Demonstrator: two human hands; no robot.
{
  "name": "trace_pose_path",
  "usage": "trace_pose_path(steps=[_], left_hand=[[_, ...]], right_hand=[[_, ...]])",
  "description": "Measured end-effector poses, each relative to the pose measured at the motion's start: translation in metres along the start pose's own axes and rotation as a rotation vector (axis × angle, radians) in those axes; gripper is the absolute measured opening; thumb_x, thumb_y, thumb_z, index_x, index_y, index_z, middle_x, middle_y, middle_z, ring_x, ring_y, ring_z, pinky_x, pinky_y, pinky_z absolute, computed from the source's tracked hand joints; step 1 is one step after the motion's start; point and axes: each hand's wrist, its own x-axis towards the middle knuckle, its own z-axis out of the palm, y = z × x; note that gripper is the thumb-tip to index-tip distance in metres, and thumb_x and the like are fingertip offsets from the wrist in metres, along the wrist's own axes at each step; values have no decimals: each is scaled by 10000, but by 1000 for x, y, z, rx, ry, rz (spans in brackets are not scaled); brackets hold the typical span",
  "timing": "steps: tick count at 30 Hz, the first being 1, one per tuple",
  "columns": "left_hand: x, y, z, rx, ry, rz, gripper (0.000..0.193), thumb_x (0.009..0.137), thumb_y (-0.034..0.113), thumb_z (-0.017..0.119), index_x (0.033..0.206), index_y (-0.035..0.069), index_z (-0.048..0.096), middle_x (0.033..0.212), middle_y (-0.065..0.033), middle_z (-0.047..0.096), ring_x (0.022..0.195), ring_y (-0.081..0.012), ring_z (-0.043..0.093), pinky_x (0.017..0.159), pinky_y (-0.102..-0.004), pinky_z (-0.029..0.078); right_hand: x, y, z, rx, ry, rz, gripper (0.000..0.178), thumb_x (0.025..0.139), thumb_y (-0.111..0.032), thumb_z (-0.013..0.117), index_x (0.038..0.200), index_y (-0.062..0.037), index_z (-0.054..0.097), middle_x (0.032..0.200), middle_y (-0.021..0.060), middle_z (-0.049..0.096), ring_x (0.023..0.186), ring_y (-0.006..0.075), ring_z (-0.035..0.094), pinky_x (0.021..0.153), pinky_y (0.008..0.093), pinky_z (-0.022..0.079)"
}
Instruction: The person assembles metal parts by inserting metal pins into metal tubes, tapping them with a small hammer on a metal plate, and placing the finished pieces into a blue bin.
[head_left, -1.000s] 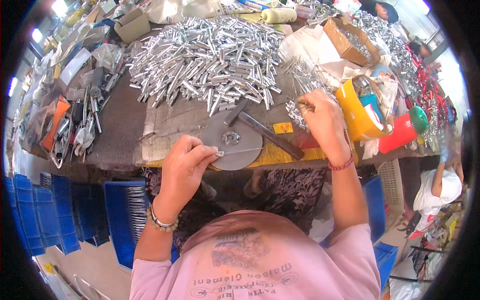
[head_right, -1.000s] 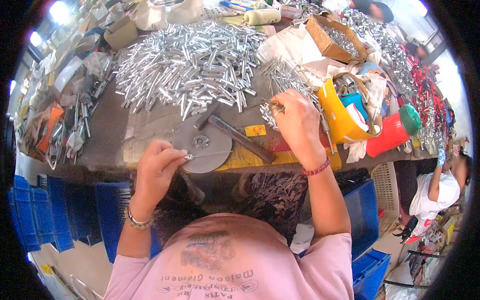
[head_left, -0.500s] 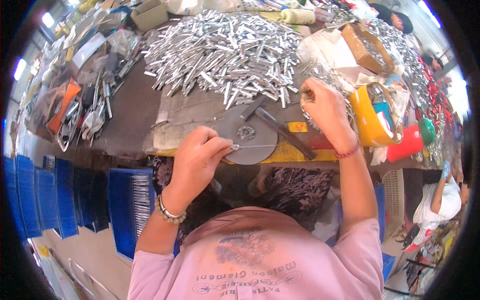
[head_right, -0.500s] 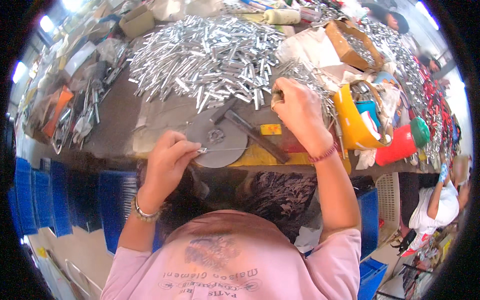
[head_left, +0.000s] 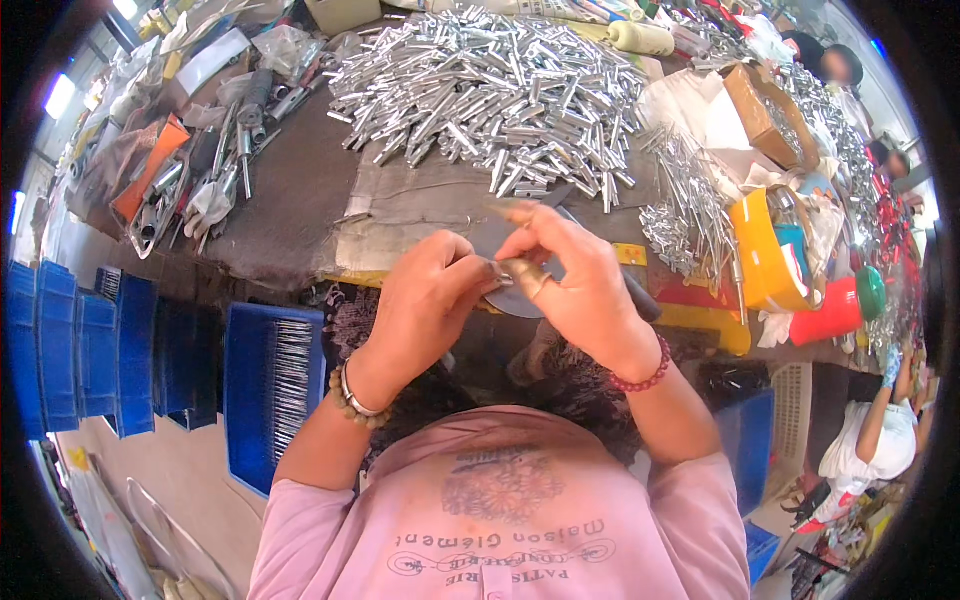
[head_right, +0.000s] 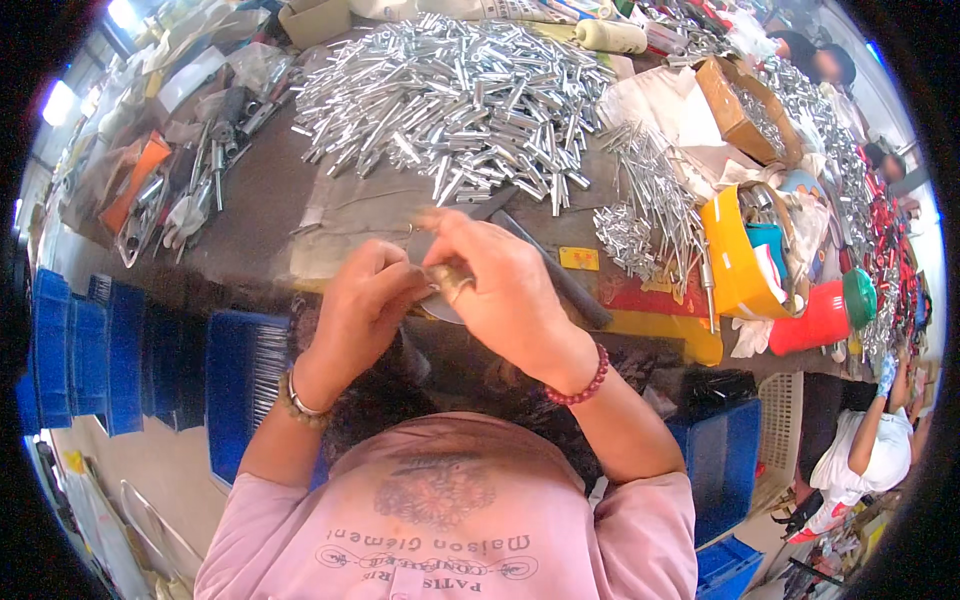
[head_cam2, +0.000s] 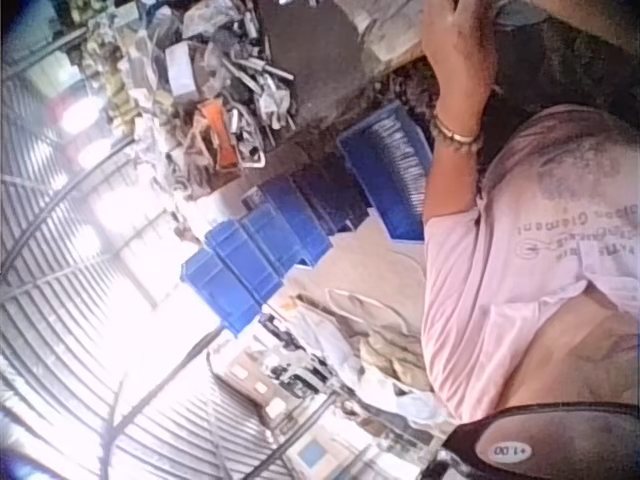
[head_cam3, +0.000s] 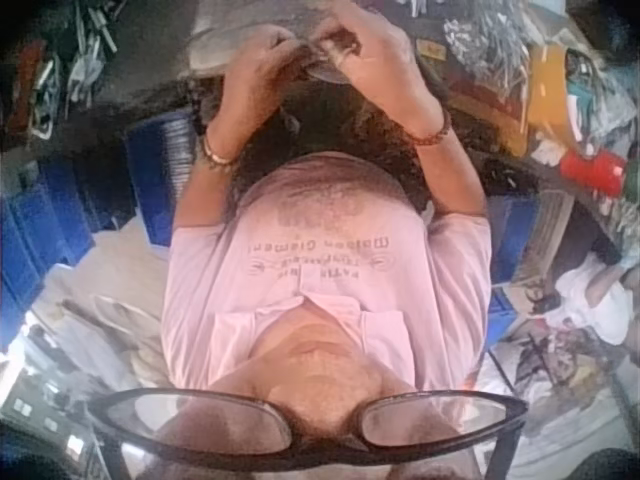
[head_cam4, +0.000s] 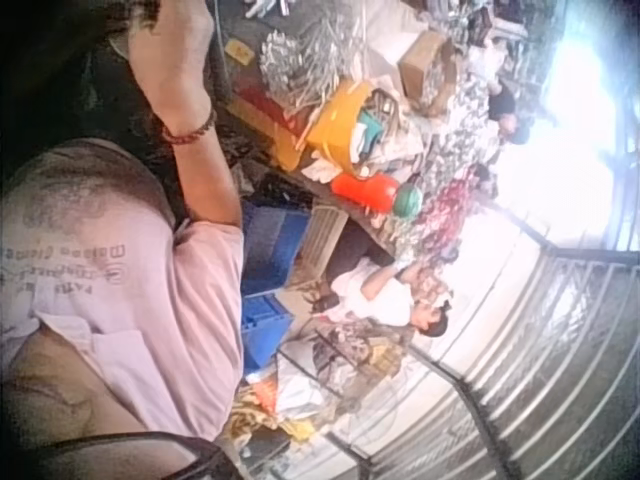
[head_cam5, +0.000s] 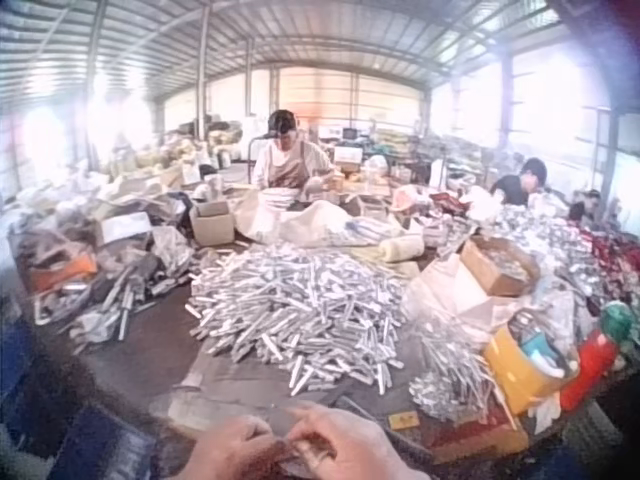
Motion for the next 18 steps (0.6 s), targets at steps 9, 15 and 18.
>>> trace_pose_path(steps=[9, 15, 18], left_hand=[[0, 3, -1, -26, 11, -22, 159, 887, 102, 840, 1026, 75, 769, 920, -104, 641, 864, -338, 653, 719, -456, 511], [1, 3, 0, -44, 13, -19, 147, 886, 79, 836, 1014, 63, 765, 919, -104, 641, 866, -338, 653, 728, -452, 517], [1, 5, -2, -47, 11, -32, 141, 886, 63, 833, 1010, 61, 765, 923, -105, 642, 867, -338, 656, 733, -448, 522]], right_hand=[[-12, 3, 0, 25, -21, 198, 309, 874, 85, 757, 1156, -16, 683, 1195, 159, 784, 1060, 348, 756, 847, 401, 620], [-13, -4, 5, -256, -5, -2, 233, 881, 23, 741, 1096, -42, 677, 1017, 116, 748, 929, 349, 721, 799, 458, 583], [-19, -16, 7, -494, -100, -80, 306, 881, -50, 745, 1184, -75, 717, 992, 88, 734, 973, 297, 697, 855, 429, 560]])
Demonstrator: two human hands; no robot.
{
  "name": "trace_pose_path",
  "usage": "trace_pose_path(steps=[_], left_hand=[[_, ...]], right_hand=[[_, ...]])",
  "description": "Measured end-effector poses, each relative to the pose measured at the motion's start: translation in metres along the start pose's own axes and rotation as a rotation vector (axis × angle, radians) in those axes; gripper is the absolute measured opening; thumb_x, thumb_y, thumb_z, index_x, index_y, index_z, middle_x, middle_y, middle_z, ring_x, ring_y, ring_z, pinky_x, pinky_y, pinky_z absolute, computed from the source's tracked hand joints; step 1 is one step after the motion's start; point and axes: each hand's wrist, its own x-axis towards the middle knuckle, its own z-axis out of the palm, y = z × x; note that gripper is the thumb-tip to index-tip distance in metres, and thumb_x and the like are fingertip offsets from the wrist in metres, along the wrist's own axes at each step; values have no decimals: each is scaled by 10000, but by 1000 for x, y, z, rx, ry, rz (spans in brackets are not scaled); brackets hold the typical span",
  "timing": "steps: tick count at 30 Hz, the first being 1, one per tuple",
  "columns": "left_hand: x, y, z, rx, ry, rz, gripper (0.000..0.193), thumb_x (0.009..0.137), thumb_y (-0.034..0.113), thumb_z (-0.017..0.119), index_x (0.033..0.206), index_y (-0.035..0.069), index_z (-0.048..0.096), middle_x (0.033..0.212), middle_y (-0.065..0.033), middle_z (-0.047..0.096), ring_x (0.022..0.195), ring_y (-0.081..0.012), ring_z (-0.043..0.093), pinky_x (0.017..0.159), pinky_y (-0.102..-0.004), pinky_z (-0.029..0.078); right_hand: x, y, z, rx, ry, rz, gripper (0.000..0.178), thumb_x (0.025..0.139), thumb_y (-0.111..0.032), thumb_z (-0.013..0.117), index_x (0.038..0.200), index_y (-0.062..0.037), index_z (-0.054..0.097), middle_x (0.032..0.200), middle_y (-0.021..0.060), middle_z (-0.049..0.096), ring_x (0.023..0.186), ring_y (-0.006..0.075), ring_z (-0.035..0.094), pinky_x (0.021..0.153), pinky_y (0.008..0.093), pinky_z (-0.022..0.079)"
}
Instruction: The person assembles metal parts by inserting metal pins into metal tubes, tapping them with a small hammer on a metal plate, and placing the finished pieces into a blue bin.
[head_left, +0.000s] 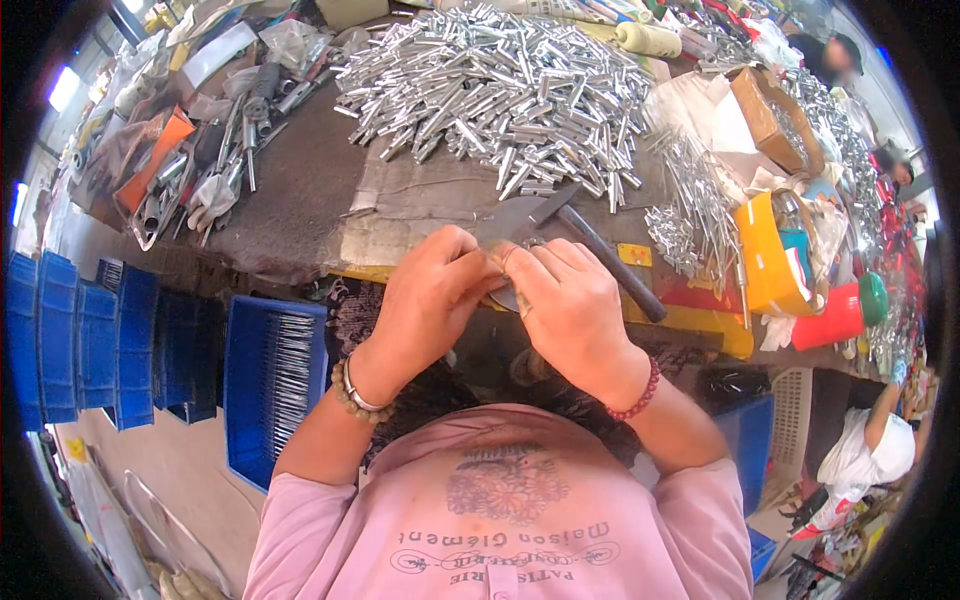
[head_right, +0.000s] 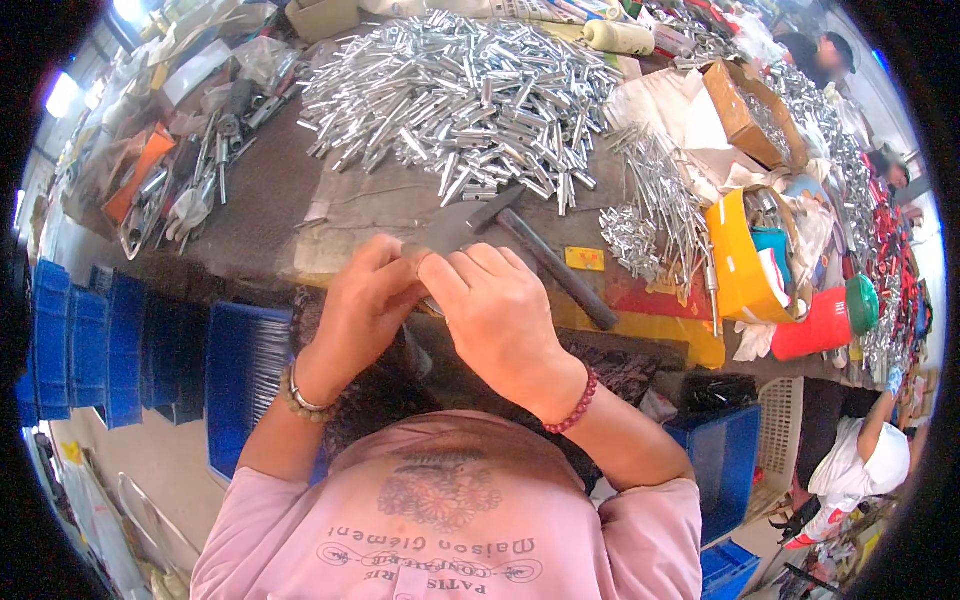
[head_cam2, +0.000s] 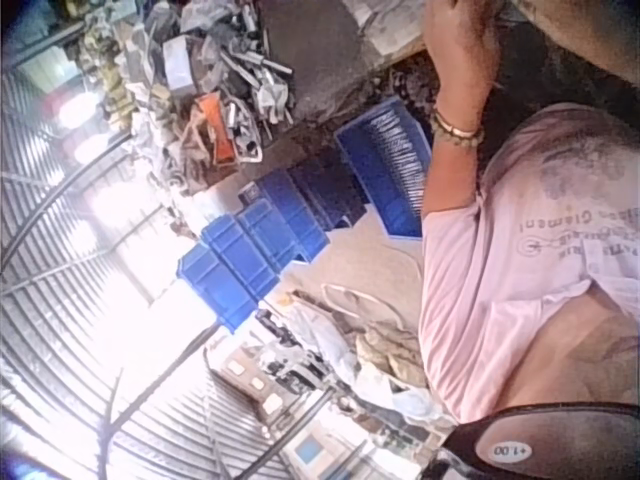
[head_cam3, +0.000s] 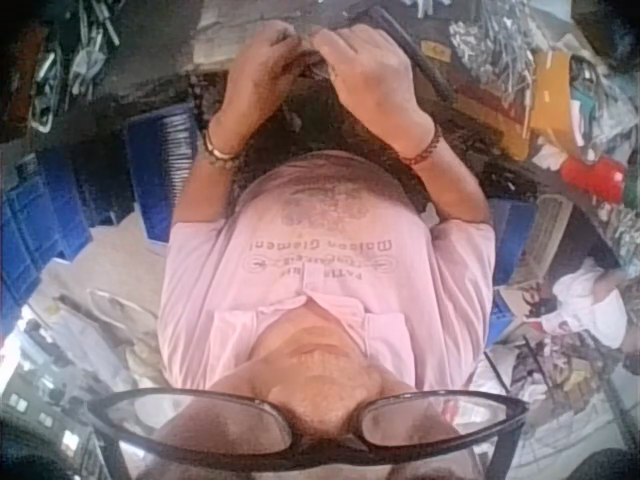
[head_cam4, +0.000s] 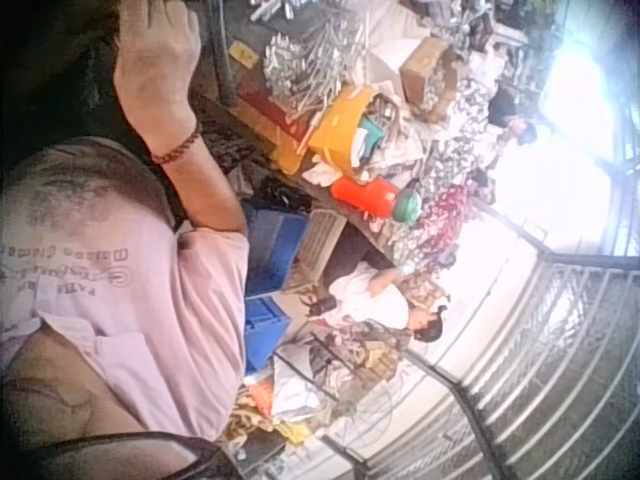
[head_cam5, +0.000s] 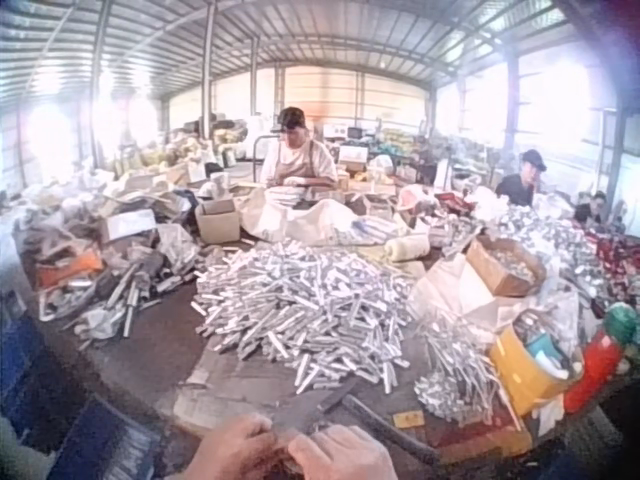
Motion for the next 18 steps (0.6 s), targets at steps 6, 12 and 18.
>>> trace_pose_path(steps=[6, 12, 18], left_hand=[[-1, -5, 4, -27, 6, -15, 168, 878, 42, 847, 1032, 59, 781, 955, -113, 646, 869, -327, 664, 745, -411, 533], [-3, -6, 5, -63, -4, -53, 192, 891, 26, 848, 1073, 55, 794, 977, -109, 648, 884, -294, 666, 768, -370, 537], [-2, -11, 7, -94, 10, -36, 195, 875, 29, 863, 1056, 61, 798, 945, -97, 650, 850, -287, 664, 736, -383, 533]], right_hand=[[-12, 30, -21, -135, 175, 91, 384, 851, -54, 797, 1231, -79, 748, 1005, 81, 738, 982, 295, 696, 880, 431, 566], [-26, 41, -32, -237, 70, 250, 417, 829, -12, 803, 1235, -95, 758, 1000, 108, 702, 967, 320, 709, 866, 426, 578], [-47, 15, -44, 51, 161, 195, 431, 851, 21, 797, 1271, -73, 764, 985, 110, 677, 818, 321, 722, 688, 417, 578]])
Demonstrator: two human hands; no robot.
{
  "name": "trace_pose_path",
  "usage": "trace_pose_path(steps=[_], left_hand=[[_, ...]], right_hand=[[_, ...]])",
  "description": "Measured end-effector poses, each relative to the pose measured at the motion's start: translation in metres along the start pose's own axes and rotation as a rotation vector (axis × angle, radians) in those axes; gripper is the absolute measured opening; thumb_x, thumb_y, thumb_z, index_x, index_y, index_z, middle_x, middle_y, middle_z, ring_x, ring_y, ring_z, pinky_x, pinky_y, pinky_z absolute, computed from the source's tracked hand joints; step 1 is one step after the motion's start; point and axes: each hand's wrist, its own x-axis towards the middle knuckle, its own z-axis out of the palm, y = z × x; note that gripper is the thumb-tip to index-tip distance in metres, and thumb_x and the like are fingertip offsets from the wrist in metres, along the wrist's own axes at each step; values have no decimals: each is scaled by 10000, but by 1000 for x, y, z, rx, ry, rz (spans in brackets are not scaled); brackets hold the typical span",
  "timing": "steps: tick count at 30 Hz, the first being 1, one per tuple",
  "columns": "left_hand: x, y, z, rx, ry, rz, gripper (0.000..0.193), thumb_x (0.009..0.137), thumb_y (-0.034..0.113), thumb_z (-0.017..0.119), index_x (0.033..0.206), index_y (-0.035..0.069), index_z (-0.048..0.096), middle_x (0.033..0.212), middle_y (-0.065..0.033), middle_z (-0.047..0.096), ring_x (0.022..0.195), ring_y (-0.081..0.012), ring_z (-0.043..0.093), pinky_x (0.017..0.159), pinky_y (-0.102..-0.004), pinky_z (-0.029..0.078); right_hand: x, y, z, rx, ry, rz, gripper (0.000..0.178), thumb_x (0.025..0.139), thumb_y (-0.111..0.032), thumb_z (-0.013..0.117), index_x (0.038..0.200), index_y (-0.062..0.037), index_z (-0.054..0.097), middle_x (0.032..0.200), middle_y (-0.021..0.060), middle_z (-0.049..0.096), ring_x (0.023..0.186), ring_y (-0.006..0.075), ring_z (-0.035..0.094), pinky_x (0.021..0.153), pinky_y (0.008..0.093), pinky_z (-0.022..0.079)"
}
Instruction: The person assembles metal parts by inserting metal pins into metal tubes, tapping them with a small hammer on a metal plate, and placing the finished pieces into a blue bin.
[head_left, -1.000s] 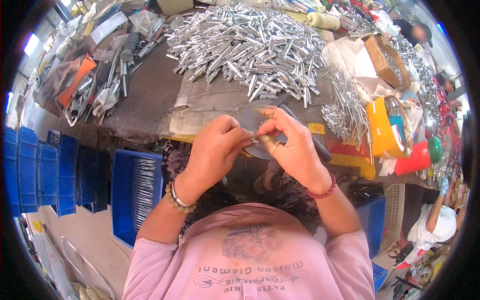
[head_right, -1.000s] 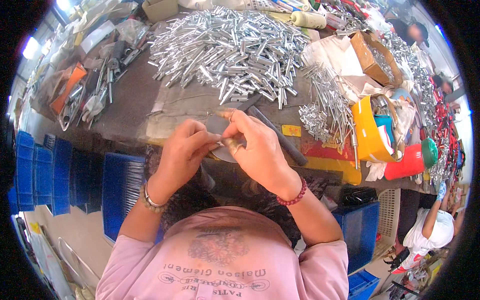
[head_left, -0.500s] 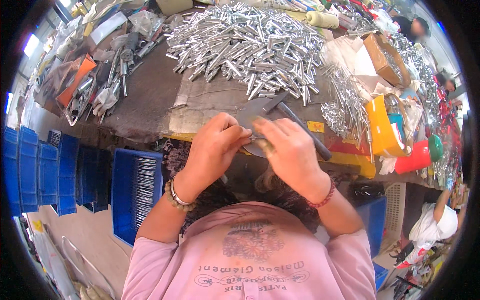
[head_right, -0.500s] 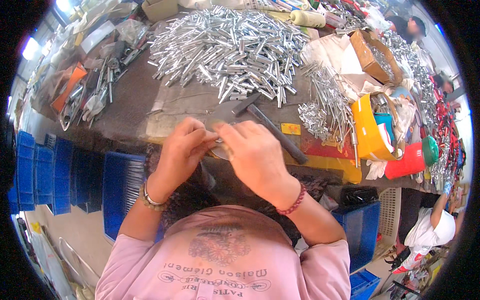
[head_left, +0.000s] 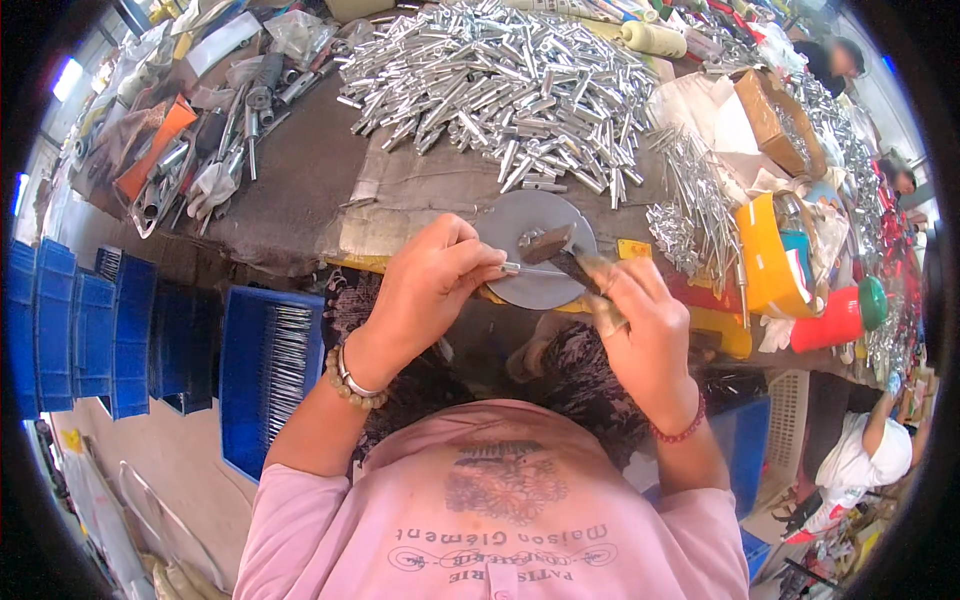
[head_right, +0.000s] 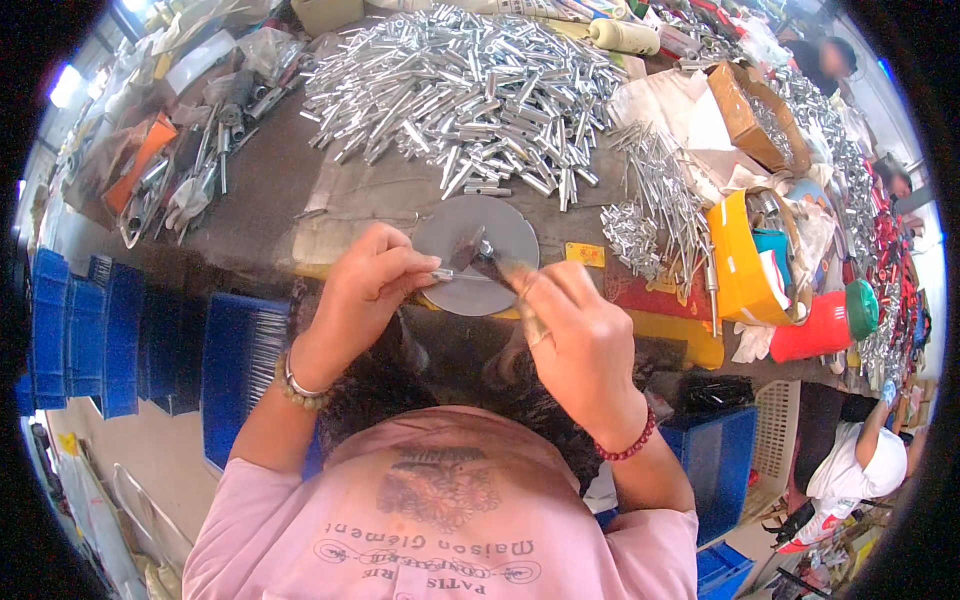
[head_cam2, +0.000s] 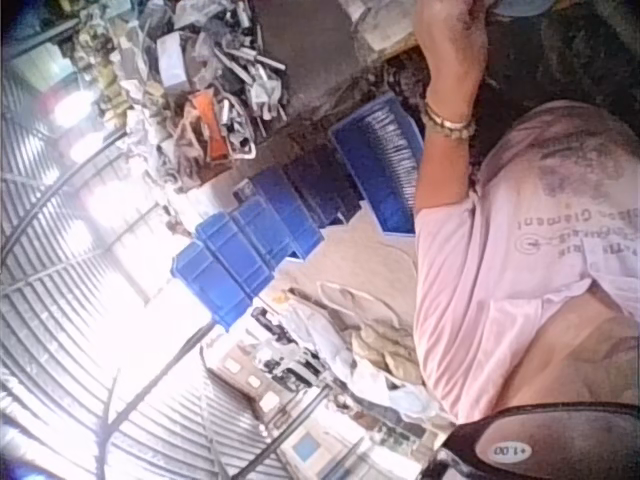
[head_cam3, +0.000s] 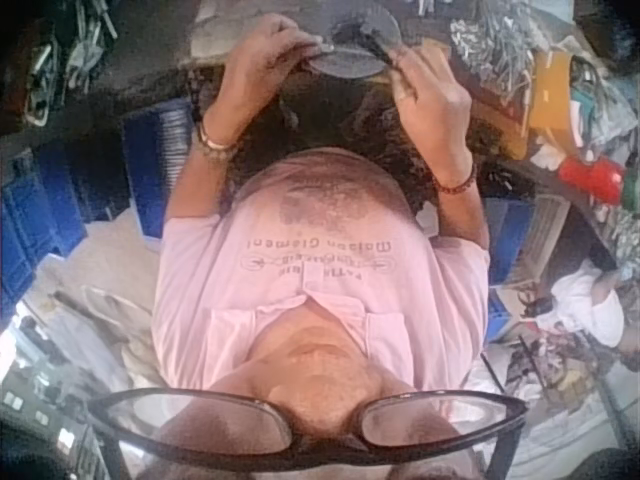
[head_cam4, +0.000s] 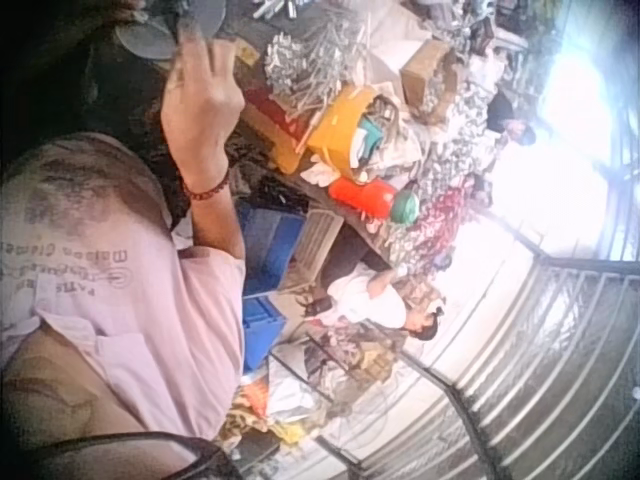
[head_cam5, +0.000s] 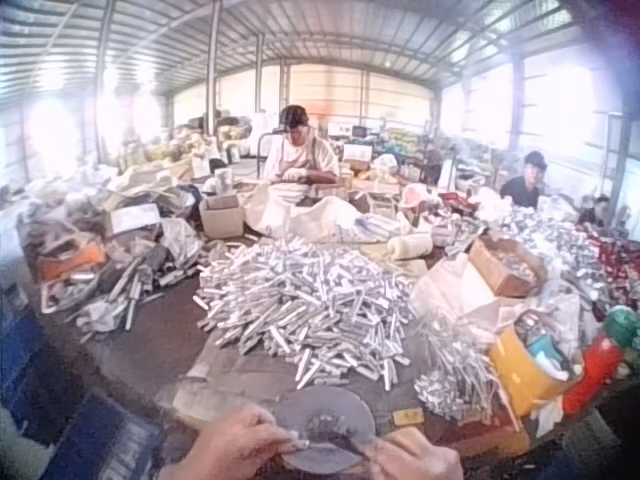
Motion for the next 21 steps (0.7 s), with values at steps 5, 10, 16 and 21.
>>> trace_pose_path(steps=[5, 10, 16, 21], left_hand=[[0, 2, 1, -18, 26, -1, 199, 851, 30, 882, 1029, 73, 803, 913, -93, 652, 806, -296, 666, 699, -400, 530], [-1, -1, 0, -22, 22, -7, 208, 849, 22, 882, 1035, 75, 805, 920, -90, 656, 816, -282, 669, 716, -388, 539], [2, 1, -5, -81, -47, -74, 180, 865, 28, 874, 1027, 60, 804, 938, -90, 655, 844, -283, 672, 739, -380, 541], [-3, -3, -6, -128, -55, -77, 196, 904, 25, 852, 1090, 68, 808, 979, -81, 638, 896, -236, 653, 773, -334, 521]], right_hand=[[-4, -12, -2, 37, 131, -113, 412, 842, 30, 771, 1232, -103, 791, 986, 83, 673, 775, 305, 715, 666, 411, 574], [-2, -17, -2, -65, -197, -46, 483, 867, 17, 732, 1322, -141, 770, 969, 97, 636, 776, 317, 695, 669, 422, 567], [16, 6, 5, 169, -103, 115, 434, 905, 31, 749, 1325, -78, 742, 953, 154, 655, 829, 367, 697, 747, 425, 575], [21, 1, 3, -287, -195, -1, 401, 888, -58, 810, 1285, -104, 775, 1292, 161, 676, 1205, 378, 662, 1001, 448, 547]])
